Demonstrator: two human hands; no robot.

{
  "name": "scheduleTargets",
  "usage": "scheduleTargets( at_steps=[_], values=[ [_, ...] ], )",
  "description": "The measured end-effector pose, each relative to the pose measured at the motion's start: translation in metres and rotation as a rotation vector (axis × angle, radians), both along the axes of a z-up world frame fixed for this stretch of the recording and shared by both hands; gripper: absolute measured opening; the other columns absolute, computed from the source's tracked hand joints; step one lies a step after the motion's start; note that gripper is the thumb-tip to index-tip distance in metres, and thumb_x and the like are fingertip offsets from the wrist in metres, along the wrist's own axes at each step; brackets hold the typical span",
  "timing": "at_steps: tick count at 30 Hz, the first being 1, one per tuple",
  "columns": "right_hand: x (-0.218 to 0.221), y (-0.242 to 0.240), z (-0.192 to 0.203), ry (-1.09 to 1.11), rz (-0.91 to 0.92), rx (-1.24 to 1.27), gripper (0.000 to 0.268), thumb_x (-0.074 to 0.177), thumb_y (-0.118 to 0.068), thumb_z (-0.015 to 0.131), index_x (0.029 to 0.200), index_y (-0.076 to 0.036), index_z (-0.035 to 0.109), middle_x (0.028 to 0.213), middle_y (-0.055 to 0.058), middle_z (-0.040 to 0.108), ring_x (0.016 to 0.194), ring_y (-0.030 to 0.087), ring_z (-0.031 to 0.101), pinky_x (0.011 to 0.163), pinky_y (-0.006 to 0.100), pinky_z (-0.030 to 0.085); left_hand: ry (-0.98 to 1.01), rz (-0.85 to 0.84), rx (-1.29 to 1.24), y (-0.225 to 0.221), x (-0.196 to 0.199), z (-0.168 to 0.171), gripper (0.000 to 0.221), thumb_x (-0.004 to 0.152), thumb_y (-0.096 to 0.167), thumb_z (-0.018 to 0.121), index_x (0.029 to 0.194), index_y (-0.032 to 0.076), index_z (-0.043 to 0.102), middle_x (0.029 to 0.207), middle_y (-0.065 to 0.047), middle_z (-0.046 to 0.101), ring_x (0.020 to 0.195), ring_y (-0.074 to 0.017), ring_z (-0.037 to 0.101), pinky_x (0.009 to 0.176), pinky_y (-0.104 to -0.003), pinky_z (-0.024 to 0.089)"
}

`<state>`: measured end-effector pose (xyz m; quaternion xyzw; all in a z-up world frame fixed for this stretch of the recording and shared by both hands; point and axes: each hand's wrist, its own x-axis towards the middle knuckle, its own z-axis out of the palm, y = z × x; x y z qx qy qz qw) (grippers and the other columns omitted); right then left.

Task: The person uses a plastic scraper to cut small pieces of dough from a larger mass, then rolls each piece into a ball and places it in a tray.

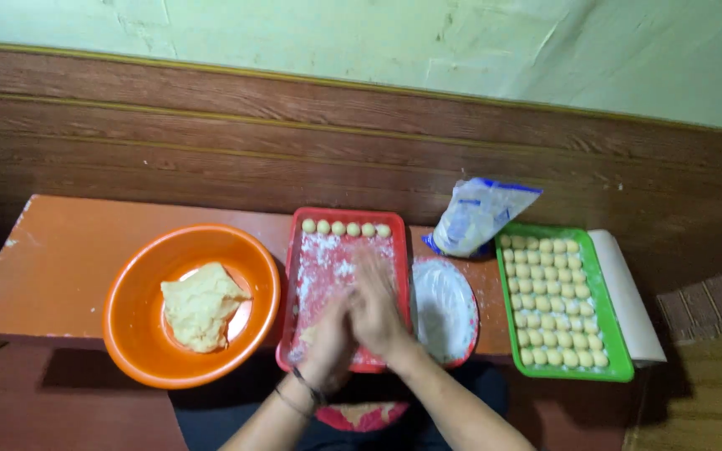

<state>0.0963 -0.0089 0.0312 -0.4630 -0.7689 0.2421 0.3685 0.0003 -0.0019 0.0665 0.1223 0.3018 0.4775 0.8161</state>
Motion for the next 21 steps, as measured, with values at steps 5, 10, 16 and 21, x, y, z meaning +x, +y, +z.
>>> scheduleTargets(
  at_steps=[5, 10, 16, 21],
  values=[
    [-0.027, -0.031, 0.019, -0.037, -0.019, 0.13, 0.085, 0.106, -0.063, 0.016, 0.156, 0.004, 0.03, 0.166, 0.023, 0.029, 0.157, 0.04, 0.022, 0.127, 0.052, 0.013, 0.373, -0.123, -0.013, -0.014, 0.013, -0.024, 0.058, 0.101, 0.042, 0.04, 0.134, 0.001, 0.065, 0.129, -0.012, 0.072, 0.116, -0.0177, 0.064, 0.101, -0.031, 0.047],
    [-0.001, 0.002, 0.007, 0.078, -0.256, 0.159, 0.068, 0.109, -0.048, 0.02, 0.155, 0.0, 0.033, 0.165, 0.021, 0.031, 0.157, 0.036, 0.023, 0.13, 0.05, 0.015, 0.001, -0.071, -0.088, -0.018, 0.016, -0.058, 0.056, 0.099, 0.036, 0.045, 0.14, 0.0, 0.057, 0.139, -0.017, 0.064, 0.127, -0.0252, 0.06, 0.11, -0.036, 0.045],
    [0.004, 0.002, -0.029, 0.0, -0.14, 0.041, 0.069, 0.108, -0.045, 0.024, 0.158, 0.003, 0.022, 0.168, 0.026, 0.017, 0.158, 0.04, 0.012, 0.129, 0.05, 0.008, -0.1, -0.083, 0.002, -0.004, 0.011, -0.055, 0.061, 0.1, 0.037, 0.041, 0.147, 0.0, 0.05, 0.15, -0.019, 0.052, 0.134, -0.031, 0.052, 0.115, -0.045, 0.039],
    [0.006, 0.024, -0.031, -0.013, -0.211, 0.065, 0.069, 0.107, -0.046, 0.018, 0.158, 0.0, 0.023, 0.168, 0.024, 0.017, 0.159, 0.035, 0.012, 0.129, 0.046, 0.006, -1.314, -0.11, -0.403, 0.025, 0.001, -0.099, 0.073, 0.102, 0.019, 0.046, 0.163, 0.002, 0.008, 0.171, -0.014, 0.014, 0.157, -0.0286, 0.011, 0.129, -0.041, 0.012]
  ],
)
